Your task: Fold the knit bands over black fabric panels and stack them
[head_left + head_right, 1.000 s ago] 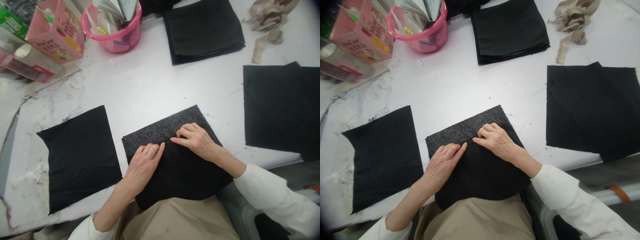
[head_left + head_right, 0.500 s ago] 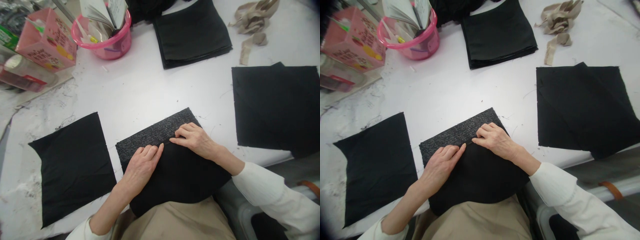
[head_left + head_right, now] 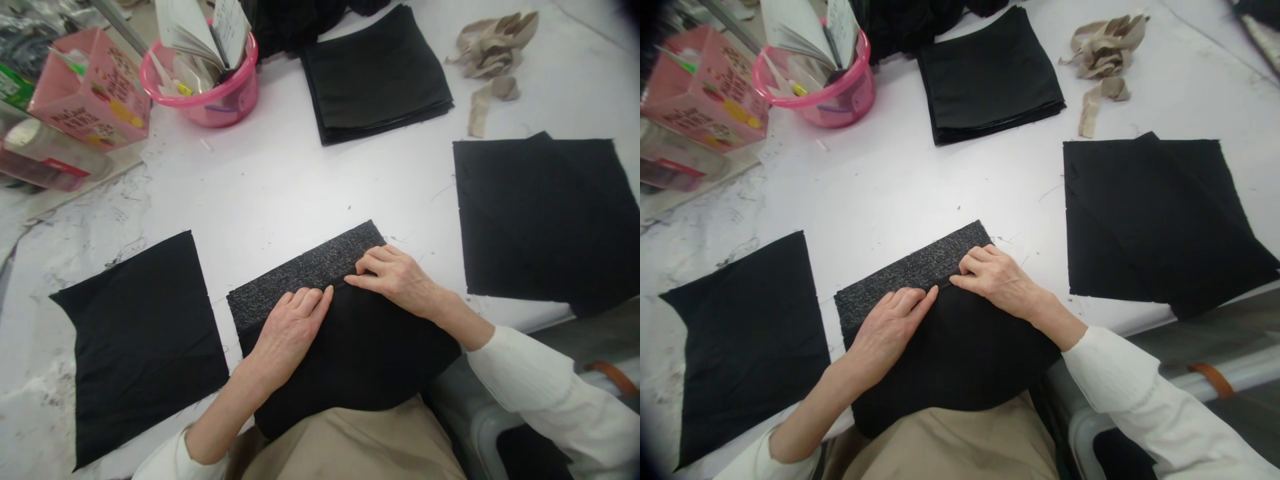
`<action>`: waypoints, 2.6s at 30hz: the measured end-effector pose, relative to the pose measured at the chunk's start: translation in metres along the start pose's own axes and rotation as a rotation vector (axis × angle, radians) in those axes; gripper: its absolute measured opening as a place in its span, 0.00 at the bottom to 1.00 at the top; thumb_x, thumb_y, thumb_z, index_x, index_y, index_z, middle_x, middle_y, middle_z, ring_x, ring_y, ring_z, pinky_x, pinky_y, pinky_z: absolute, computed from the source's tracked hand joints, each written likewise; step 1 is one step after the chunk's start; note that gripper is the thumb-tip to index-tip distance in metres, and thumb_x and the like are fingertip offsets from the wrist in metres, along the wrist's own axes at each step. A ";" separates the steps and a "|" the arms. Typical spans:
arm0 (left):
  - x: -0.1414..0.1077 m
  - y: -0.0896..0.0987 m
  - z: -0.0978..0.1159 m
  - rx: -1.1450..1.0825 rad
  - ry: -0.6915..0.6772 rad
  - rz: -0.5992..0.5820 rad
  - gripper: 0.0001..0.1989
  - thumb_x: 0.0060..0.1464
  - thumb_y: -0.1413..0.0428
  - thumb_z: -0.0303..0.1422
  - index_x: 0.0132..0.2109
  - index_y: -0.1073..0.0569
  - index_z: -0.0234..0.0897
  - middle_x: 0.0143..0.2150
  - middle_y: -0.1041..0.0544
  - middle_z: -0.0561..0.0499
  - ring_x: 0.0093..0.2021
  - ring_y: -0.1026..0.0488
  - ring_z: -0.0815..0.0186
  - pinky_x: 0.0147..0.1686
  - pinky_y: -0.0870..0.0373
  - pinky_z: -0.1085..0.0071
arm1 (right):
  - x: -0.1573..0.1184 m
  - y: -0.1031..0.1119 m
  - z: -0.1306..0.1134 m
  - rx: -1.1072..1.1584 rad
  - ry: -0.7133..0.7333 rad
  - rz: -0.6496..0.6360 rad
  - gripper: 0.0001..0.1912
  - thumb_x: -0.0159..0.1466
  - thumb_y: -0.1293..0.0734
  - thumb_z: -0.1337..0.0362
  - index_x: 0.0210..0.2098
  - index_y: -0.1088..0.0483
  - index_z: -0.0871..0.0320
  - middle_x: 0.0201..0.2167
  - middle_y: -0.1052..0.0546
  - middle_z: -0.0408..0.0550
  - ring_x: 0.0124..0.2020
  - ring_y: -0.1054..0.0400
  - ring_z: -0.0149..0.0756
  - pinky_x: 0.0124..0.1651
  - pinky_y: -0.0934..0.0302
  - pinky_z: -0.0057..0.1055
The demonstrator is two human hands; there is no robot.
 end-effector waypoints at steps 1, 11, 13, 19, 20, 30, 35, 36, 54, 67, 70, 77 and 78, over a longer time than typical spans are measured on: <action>0.001 0.001 0.001 -0.004 -0.004 0.006 0.26 0.63 0.55 0.21 0.67 0.45 0.31 0.52 0.31 0.42 0.50 0.33 0.59 0.48 0.34 0.62 | -0.001 0.000 0.001 -0.005 -0.002 -0.002 0.12 0.70 0.40 0.68 0.48 0.28 0.53 0.39 0.26 0.46 0.43 0.37 0.34 0.44 0.45 0.34; 0.012 0.003 0.008 0.055 -0.030 -0.004 0.28 0.62 0.56 0.20 0.68 0.48 0.31 0.48 0.30 0.44 0.44 0.32 0.60 0.42 0.32 0.62 | -0.006 0.010 0.010 -0.041 -0.003 -0.004 0.12 0.70 0.40 0.68 0.48 0.28 0.52 0.38 0.25 0.46 0.42 0.37 0.34 0.44 0.45 0.34; 0.016 0.003 0.010 0.055 -0.034 0.003 0.28 0.62 0.56 0.20 0.68 0.47 0.31 0.47 0.30 0.45 0.44 0.32 0.60 0.42 0.32 0.62 | -0.008 0.013 0.012 -0.046 -0.001 0.005 0.12 0.69 0.40 0.68 0.47 0.27 0.53 0.37 0.25 0.46 0.42 0.37 0.34 0.43 0.45 0.34; 0.024 0.005 0.013 0.039 -0.051 0.032 0.27 0.62 0.58 0.19 0.67 0.46 0.31 0.55 0.32 0.42 0.50 0.34 0.60 0.47 0.33 0.62 | -0.015 0.017 0.022 -0.065 -0.021 -0.007 0.12 0.69 0.39 0.68 0.48 0.27 0.52 0.38 0.26 0.46 0.41 0.37 0.34 0.43 0.45 0.34; 0.025 0.005 0.014 0.043 -0.054 0.028 0.28 0.62 0.58 0.19 0.67 0.46 0.32 0.54 0.32 0.42 0.50 0.34 0.60 0.46 0.33 0.62 | -0.016 0.017 0.024 -0.068 -0.027 -0.009 0.12 0.69 0.39 0.68 0.49 0.28 0.52 0.38 0.26 0.46 0.42 0.37 0.34 0.43 0.45 0.34; 0.037 0.007 0.017 0.019 -0.066 0.041 0.27 0.62 0.56 0.20 0.67 0.46 0.32 0.51 0.31 0.43 0.48 0.33 0.60 0.45 0.33 0.62 | -0.025 0.022 0.031 -0.070 -0.046 0.005 0.13 0.69 0.39 0.68 0.50 0.28 0.51 0.39 0.26 0.47 0.42 0.36 0.33 0.43 0.44 0.33; 0.041 0.009 0.019 0.006 -0.077 0.037 0.27 0.63 0.57 0.20 0.68 0.47 0.31 0.53 0.32 0.43 0.50 0.34 0.60 0.47 0.34 0.62 | -0.026 0.023 0.031 -0.077 -0.035 -0.004 0.13 0.69 0.40 0.68 0.50 0.28 0.52 0.40 0.26 0.47 0.43 0.36 0.34 0.44 0.42 0.34; 0.043 0.010 0.020 0.007 -0.080 0.034 0.27 0.63 0.57 0.20 0.68 0.47 0.31 0.52 0.32 0.43 0.49 0.34 0.60 0.47 0.34 0.62 | -0.027 0.023 0.032 -0.076 -0.037 -0.004 0.14 0.69 0.40 0.68 0.51 0.29 0.52 0.40 0.26 0.47 0.43 0.36 0.34 0.44 0.42 0.34; 0.064 0.014 0.026 -0.011 -0.097 0.048 0.28 0.62 0.55 0.21 0.68 0.47 0.32 0.47 0.31 0.45 0.45 0.34 0.61 0.44 0.34 0.63 | -0.037 0.027 0.048 0.012 -0.087 0.074 0.13 0.69 0.39 0.70 0.49 0.28 0.51 0.39 0.26 0.47 0.41 0.35 0.32 0.43 0.39 0.32; 0.071 0.017 0.030 0.014 -0.114 0.080 0.27 0.62 0.56 0.21 0.67 0.46 0.32 0.48 0.31 0.44 0.46 0.34 0.61 0.44 0.34 0.63 | -0.038 0.029 0.047 0.045 -0.083 0.067 0.12 0.68 0.38 0.71 0.47 0.27 0.55 0.40 0.26 0.49 0.42 0.35 0.33 0.44 0.37 0.33; 0.074 0.018 0.033 0.046 -0.113 0.085 0.27 0.62 0.56 0.21 0.67 0.47 0.30 0.46 0.31 0.45 0.43 0.34 0.61 0.41 0.33 0.63 | -0.038 0.029 0.046 0.020 -0.084 0.059 0.12 0.68 0.39 0.70 0.48 0.27 0.55 0.40 0.26 0.49 0.42 0.35 0.33 0.44 0.37 0.33; 0.080 0.022 0.043 0.111 -0.110 0.150 0.23 0.63 0.58 0.21 0.65 0.42 0.30 0.46 0.31 0.44 0.44 0.34 0.61 0.41 0.33 0.64 | -0.041 0.029 0.047 0.030 -0.108 0.112 0.12 0.67 0.37 0.70 0.47 0.26 0.55 0.38 0.26 0.48 0.42 0.34 0.33 0.44 0.36 0.33; 0.081 0.022 0.044 0.121 -0.117 0.156 0.23 0.63 0.58 0.21 0.65 0.42 0.29 0.46 0.31 0.44 0.43 0.34 0.62 0.41 0.33 0.64 | -0.042 0.029 0.047 0.037 -0.112 0.115 0.12 0.67 0.37 0.70 0.47 0.26 0.54 0.38 0.25 0.48 0.42 0.34 0.33 0.44 0.35 0.33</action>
Point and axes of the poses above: each hand's wrist, its own x-axis towards the middle knuckle, its own y-axis out of the back of the hand, z = x × y, the point moved 5 cm from there along x, towards the middle knuckle
